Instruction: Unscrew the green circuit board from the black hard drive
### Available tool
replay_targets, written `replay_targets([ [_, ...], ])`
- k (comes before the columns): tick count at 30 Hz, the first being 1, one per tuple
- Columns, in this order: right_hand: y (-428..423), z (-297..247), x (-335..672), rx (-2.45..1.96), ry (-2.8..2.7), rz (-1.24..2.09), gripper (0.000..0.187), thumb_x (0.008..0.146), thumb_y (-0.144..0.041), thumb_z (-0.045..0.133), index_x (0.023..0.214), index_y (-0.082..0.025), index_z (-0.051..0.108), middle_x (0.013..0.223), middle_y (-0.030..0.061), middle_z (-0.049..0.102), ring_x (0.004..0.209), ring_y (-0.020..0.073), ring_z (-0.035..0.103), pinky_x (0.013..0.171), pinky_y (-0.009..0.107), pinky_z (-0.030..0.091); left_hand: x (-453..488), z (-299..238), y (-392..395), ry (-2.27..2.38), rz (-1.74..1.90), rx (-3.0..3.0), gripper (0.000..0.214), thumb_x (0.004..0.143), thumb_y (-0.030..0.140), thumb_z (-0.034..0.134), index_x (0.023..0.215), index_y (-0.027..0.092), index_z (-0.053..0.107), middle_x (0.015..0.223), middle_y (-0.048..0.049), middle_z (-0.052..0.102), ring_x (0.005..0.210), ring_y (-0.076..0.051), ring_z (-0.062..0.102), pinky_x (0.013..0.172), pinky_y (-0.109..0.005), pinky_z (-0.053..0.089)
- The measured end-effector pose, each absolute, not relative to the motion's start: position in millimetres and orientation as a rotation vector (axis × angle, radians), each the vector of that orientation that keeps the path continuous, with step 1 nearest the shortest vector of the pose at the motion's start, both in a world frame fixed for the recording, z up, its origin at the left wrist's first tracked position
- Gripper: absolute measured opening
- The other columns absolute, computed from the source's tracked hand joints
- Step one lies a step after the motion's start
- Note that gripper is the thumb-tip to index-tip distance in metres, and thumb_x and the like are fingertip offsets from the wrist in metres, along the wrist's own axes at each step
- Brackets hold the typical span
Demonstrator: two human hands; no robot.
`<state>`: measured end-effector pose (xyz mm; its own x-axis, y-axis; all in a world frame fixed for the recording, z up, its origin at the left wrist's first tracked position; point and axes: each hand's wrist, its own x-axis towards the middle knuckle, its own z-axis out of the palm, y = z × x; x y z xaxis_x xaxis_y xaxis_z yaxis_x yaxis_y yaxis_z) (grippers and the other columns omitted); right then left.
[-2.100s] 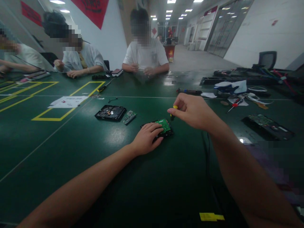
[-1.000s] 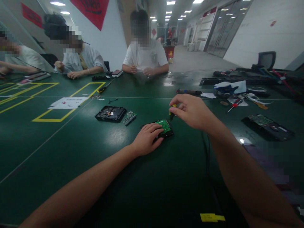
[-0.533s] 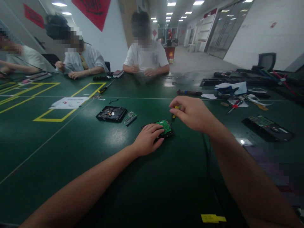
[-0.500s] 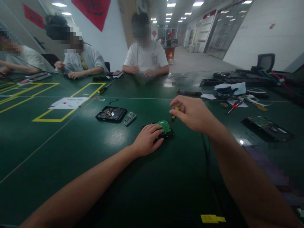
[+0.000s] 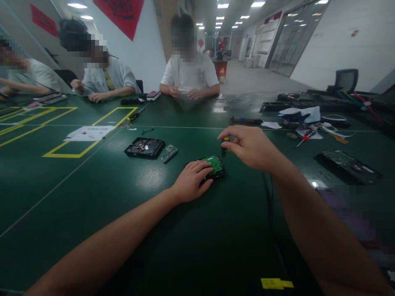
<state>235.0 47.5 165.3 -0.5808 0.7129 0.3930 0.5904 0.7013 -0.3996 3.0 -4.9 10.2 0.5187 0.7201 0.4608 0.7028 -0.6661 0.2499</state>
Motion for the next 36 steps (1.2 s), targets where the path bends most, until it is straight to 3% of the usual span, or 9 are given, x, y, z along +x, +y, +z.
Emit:
replay_targets([
  [4,46.8,165.3,234.5,-1.041,-2.351,0.311,0.019,0.091,-0.023,0.067,0.109,-0.02,0.074,0.093,0.006,0.077,0.083,0.0231,0.068,0.076,0.035,0.045,2.2,9.5,-4.4,1.267,0.847,2.711,0.038,0.103,0.036,0.06,0.138,0.021,0.064,0.142,-0.0134,0.065,0.137,-0.032,0.059,0.117,-0.058,0.047],
  [14,48.5,160.4,232.8,-1.117,-2.249,0.33,0.011,0.095,-0.03,0.066,0.098,-0.022,0.072,0.09,0.0057,0.077,0.083,0.0235,0.07,0.074,0.035,0.049,3.1,10.1,-5.0,1.266,0.856,2.709,0.038,0.103,0.035,0.059,0.137,0.021,0.064,0.143,-0.0134,0.065,0.136,-0.032,0.059,0.118,-0.057,0.047],
  [19,48.2,162.6,233.8,-1.052,-2.317,0.343,0.013,0.095,-0.024,0.064,0.103,-0.021,0.074,0.091,0.0053,0.078,0.081,0.0217,0.069,0.072,0.034,0.048,3.0,8.6,-4.4,1.265,0.858,2.711,0.038,0.102,0.034,0.061,0.137,0.02,0.064,0.142,-0.0139,0.066,0.136,-0.032,0.059,0.117,-0.057,0.047],
  [25,48.6,160.7,233.5,-1.112,-2.25,0.324,0.019,0.09,-0.032,0.075,0.102,-0.018,0.071,0.09,0.0073,0.077,0.081,0.0233,0.069,0.072,0.034,0.047,2.7,7.9,-4.1,1.267,0.871,2.716,0.038,0.102,0.034,0.062,0.137,0.02,0.064,0.141,-0.0138,0.066,0.135,-0.033,0.06,0.116,-0.058,0.047],
  [31,47.6,160.0,232.5,-1.114,-2.269,0.376,0.014,0.095,-0.022,0.064,0.106,-0.02,0.072,0.094,0.0073,0.078,0.082,0.0233,0.071,0.075,0.035,0.05,2.8,9.2,-4.5,1.273,0.852,2.725,0.038,0.102,0.034,0.061,0.137,0.019,0.064,0.142,-0.0139,0.066,0.135,-0.032,0.06,0.116,-0.056,0.048],
  [36,46.0,162.8,233.2,-1.074,-2.286,0.396,0.014,0.097,-0.028,0.063,0.102,-0.021,0.075,0.094,0.006,0.079,0.08,0.0215,0.072,0.074,0.034,0.05,2.7,8.3,-4.0,1.268,0.85,2.717,0.039,0.103,0.035,0.061,0.139,0.022,0.064,0.143,-0.013,0.065,0.136,-0.032,0.06,0.116,-0.058,0.047],
])
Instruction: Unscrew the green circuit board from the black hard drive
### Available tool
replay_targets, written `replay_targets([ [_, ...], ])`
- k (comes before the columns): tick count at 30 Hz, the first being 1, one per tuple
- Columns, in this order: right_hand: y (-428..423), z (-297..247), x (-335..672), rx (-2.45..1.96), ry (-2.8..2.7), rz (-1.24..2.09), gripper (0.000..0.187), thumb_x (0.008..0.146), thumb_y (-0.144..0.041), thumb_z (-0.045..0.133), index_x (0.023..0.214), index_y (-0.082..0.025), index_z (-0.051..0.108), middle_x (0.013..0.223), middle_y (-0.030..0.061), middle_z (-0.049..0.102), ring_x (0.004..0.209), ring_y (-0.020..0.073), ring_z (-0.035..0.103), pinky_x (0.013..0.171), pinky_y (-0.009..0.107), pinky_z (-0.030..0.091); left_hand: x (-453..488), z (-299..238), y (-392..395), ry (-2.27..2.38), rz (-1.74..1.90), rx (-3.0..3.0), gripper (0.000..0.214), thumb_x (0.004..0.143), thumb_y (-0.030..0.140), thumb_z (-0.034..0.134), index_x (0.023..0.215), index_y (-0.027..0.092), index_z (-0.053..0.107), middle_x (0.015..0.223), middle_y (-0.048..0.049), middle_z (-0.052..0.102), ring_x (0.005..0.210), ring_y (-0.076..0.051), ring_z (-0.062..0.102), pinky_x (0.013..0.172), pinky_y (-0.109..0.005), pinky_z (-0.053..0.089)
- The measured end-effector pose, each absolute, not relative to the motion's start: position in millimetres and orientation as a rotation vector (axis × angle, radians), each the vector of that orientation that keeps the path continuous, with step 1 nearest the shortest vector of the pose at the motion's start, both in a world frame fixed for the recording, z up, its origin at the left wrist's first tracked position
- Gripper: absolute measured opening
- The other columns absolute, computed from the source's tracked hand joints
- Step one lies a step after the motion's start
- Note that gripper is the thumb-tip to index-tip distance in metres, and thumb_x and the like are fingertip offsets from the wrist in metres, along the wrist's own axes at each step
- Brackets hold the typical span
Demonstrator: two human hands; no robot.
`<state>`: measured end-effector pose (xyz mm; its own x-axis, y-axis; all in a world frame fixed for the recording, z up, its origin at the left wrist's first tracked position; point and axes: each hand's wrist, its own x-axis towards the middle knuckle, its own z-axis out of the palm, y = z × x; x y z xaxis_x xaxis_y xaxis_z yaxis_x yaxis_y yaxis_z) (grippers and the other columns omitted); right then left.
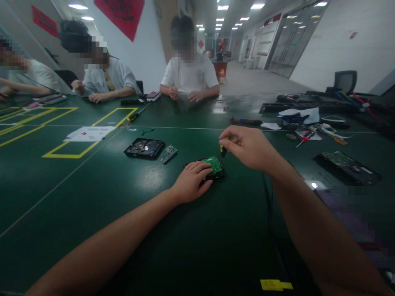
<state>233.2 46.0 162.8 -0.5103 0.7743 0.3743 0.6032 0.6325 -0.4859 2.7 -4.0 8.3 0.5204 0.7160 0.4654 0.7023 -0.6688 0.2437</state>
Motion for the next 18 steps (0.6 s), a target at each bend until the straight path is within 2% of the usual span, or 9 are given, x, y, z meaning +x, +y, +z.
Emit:
replay_targets([
  [12,51.2,159.9,233.4,-1.178,-2.285,0.344,0.017,0.096,-0.029,0.067,0.107,-0.018,0.073,0.085,0.0072,0.078,0.076,0.0237,0.072,0.075,0.037,0.051,1.6,7.5,-3.6,1.263,0.852,2.723,0.038,0.103,0.035,0.061,0.138,0.02,0.063,0.143,-0.0135,0.065,0.136,-0.032,0.059,0.116,-0.057,0.047],
  [18,49.7,161.4,234.2,-1.116,-2.279,0.356,0.014,0.095,-0.027,0.065,0.104,-0.021,0.074,0.095,0.0069,0.079,0.079,0.0229,0.072,0.076,0.036,0.051,1.7,7.4,-3.6,1.263,0.849,2.726,0.039,0.103,0.035,0.061,0.138,0.02,0.063,0.143,-0.0134,0.065,0.136,-0.032,0.059,0.117,-0.057,0.047],
])
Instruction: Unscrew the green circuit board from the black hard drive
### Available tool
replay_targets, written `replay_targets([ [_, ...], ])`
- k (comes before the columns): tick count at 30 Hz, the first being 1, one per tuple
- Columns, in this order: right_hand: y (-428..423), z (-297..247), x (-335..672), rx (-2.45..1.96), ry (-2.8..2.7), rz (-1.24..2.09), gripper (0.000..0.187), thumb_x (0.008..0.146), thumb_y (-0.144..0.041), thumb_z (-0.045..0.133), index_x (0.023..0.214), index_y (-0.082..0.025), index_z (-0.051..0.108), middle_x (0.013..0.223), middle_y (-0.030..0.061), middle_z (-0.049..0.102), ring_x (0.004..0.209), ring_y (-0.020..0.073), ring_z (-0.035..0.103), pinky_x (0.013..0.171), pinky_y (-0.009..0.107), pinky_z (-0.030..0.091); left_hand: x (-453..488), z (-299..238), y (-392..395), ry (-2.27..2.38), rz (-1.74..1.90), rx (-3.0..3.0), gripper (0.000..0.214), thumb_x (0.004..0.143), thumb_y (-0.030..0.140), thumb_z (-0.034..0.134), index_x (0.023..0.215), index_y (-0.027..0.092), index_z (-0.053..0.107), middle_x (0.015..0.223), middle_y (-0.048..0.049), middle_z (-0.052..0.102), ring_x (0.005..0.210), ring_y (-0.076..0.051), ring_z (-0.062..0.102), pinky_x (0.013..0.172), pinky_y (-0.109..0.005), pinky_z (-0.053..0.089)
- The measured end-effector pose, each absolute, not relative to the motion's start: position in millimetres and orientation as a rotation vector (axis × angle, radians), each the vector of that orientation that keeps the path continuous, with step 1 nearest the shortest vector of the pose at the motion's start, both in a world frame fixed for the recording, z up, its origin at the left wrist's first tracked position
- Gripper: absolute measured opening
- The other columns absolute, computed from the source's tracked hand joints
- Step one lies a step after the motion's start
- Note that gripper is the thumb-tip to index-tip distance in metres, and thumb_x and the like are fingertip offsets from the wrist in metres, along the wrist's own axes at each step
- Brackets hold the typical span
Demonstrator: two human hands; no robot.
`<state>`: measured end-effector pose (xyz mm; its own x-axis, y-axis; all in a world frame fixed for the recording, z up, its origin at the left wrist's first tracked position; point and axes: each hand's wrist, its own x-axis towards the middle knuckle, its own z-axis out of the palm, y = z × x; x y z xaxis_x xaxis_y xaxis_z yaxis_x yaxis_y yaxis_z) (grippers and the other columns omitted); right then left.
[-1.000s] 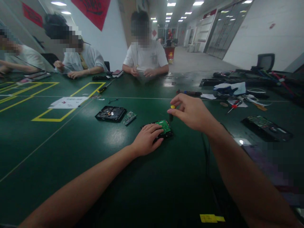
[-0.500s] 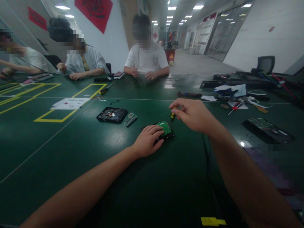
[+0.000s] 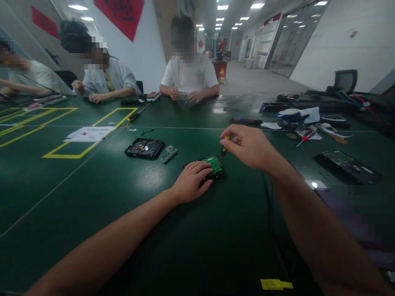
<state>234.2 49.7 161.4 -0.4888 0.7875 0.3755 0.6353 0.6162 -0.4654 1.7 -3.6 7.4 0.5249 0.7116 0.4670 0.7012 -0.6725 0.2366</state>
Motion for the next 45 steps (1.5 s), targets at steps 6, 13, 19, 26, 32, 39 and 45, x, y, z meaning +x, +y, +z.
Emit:
replay_targets([
  [6,48.4,163.6,236.6,-1.09,-2.346,0.373,0.02,0.095,-0.021,0.061,0.111,-0.02,0.074,0.083,0.0038,0.077,0.077,0.0214,0.071,0.075,0.034,0.05,3.0,9.5,-4.6,1.265,0.852,2.721,0.038,0.103,0.035,0.06,0.137,0.019,0.064,0.142,-0.0138,0.066,0.136,-0.032,0.059,0.117,-0.056,0.047],
  [13,47.3,161.3,234.2,-1.136,-2.294,0.3,0.014,0.092,-0.028,0.068,0.105,-0.02,0.069,0.09,0.007,0.077,0.084,0.0254,0.071,0.077,0.036,0.05,1.6,8.3,-4.3,1.27,0.834,2.721,0.04,0.103,0.036,0.06,0.14,0.02,0.063,0.143,-0.0137,0.065,0.136,-0.032,0.059,0.117,-0.057,0.047],
  [19,45.3,163.7,234.9,-1.075,-2.297,0.383,0.01,0.095,-0.028,0.065,0.1,-0.023,0.071,0.094,0.0057,0.078,0.087,0.0245,0.072,0.076,0.035,0.051,1.4,8.0,-3.5,1.259,0.851,2.705,0.039,0.102,0.035,0.061,0.14,0.023,0.063,0.143,-0.013,0.065,0.137,-0.032,0.059,0.116,-0.059,0.047],
  [26,46.7,164.8,235.9,-1.123,-2.293,0.421,0.019,0.094,-0.024,0.065,0.111,-0.019,0.072,0.091,0.0066,0.079,0.075,0.0218,0.072,0.074,0.035,0.052,3.5,8.5,-4.8,1.273,0.858,2.692,0.039,0.102,0.034,0.062,0.138,0.022,0.064,0.142,-0.0129,0.065,0.136,-0.032,0.059,0.116,-0.059,0.047],
  [32,47.8,161.8,236.2,-1.133,-2.26,0.382,0.012,0.093,-0.029,0.069,0.102,-0.02,0.071,0.093,0.0072,0.078,0.083,0.0238,0.073,0.074,0.035,0.051,2.7,8.0,-3.8,1.267,0.856,2.717,0.039,0.102,0.035,0.061,0.138,0.02,0.064,0.142,-0.0132,0.065,0.136,-0.032,0.059,0.117,-0.058,0.047],
  [39,42.1,167.9,235.2,-1.042,-2.348,0.423,0.018,0.094,-0.021,0.063,0.108,-0.022,0.075,0.094,0.0048,0.08,0.081,0.0219,0.073,0.075,0.033,0.051,2.6,9.4,-4.6,1.268,0.848,2.713,0.039,0.102,0.035,0.061,0.138,0.021,0.064,0.142,-0.014,0.066,0.136,-0.032,0.059,0.116,-0.058,0.047],
  [45,49.3,166.1,239.5,-1.143,-2.296,0.288,0.014,0.091,-0.03,0.07,0.101,-0.021,0.074,0.087,0.0059,0.079,0.08,0.0243,0.072,0.075,0.036,0.051,2.0,9.9,-4.8,1.266,0.857,2.7,0.038,0.102,0.035,0.061,0.139,0.022,0.064,0.143,-0.0131,0.065,0.136,-0.032,0.059,0.116,-0.059,0.047],
])
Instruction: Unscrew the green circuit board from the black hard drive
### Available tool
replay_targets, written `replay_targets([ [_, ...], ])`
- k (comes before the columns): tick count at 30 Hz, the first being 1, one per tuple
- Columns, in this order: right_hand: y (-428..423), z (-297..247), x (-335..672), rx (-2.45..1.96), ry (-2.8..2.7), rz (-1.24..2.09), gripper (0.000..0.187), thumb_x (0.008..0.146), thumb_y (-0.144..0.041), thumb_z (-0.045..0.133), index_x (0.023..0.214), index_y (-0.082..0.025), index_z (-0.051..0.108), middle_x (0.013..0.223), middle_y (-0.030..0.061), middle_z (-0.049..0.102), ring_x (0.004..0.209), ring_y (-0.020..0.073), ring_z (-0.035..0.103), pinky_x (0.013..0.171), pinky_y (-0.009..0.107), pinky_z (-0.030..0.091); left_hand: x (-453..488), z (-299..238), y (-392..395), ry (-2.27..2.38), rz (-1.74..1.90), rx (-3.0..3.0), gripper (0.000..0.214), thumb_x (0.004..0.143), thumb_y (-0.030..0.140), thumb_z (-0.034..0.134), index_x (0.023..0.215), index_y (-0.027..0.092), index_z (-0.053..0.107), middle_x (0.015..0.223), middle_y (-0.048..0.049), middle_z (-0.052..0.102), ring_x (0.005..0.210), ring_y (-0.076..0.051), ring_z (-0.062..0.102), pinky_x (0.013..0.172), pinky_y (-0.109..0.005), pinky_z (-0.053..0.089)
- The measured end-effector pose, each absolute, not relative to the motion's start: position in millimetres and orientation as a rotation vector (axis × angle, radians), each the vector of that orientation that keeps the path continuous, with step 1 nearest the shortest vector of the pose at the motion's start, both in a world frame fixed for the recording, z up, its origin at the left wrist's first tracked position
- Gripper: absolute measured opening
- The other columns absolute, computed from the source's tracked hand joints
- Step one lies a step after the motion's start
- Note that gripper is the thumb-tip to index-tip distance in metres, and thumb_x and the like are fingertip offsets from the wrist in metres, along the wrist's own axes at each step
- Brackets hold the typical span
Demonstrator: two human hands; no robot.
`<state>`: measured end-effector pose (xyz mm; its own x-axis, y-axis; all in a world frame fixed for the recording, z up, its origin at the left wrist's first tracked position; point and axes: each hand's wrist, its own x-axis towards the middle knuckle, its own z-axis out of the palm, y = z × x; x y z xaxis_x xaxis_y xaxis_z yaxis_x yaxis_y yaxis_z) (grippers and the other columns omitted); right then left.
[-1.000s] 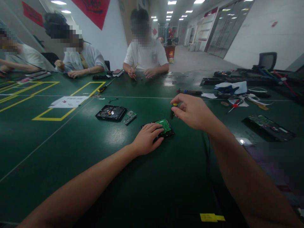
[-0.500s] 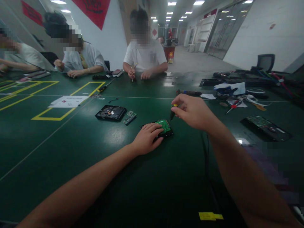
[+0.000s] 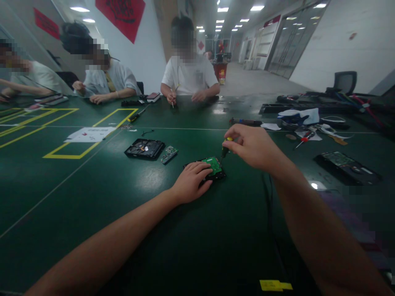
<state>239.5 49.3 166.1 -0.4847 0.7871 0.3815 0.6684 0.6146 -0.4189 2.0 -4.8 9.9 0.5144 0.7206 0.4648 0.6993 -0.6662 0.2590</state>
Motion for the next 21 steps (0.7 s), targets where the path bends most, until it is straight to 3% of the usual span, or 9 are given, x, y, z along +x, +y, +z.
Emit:
replay_targets([
  [10,44.0,167.2,233.5,-1.118,-2.307,0.332,0.016,0.099,-0.03,0.06,0.094,-0.021,0.072,0.087,0.006,0.078,0.08,0.0226,0.072,0.074,0.034,0.05,1.3,8.3,-4.8,1.249,0.88,2.696,0.038,0.101,0.034,0.063,0.137,0.021,0.065,0.141,-0.0136,0.066,0.135,-0.032,0.06,0.116,-0.059,0.048],
  [15,45.7,164.2,235.5,-1.111,-2.273,0.374,0.016,0.097,-0.028,0.062,0.108,-0.02,0.071,0.096,0.008,0.08,0.082,0.0227,0.073,0.075,0.034,0.053,2.0,12.0,-4.0,1.263,1.018,2.617,0.038,0.098,0.035,0.068,0.133,0.022,0.066,0.135,-0.0137,0.067,0.133,-0.033,0.059,0.112,-0.059,0.05],
  [21,44.2,167.2,236.1,-1.15,-2.326,0.257,0.013,0.097,-0.027,0.062,0.102,-0.019,0.071,0.092,0.0082,0.078,0.08,0.0234,0.07,0.077,0.037,0.051,-4.5,13.5,-1.2,1.342,1.35,2.38,0.022,0.107,0.023,0.052,0.118,0.021,0.071,0.107,-0.0091,0.067,0.102,-0.022,0.065,0.088,-0.04,0.059],
])
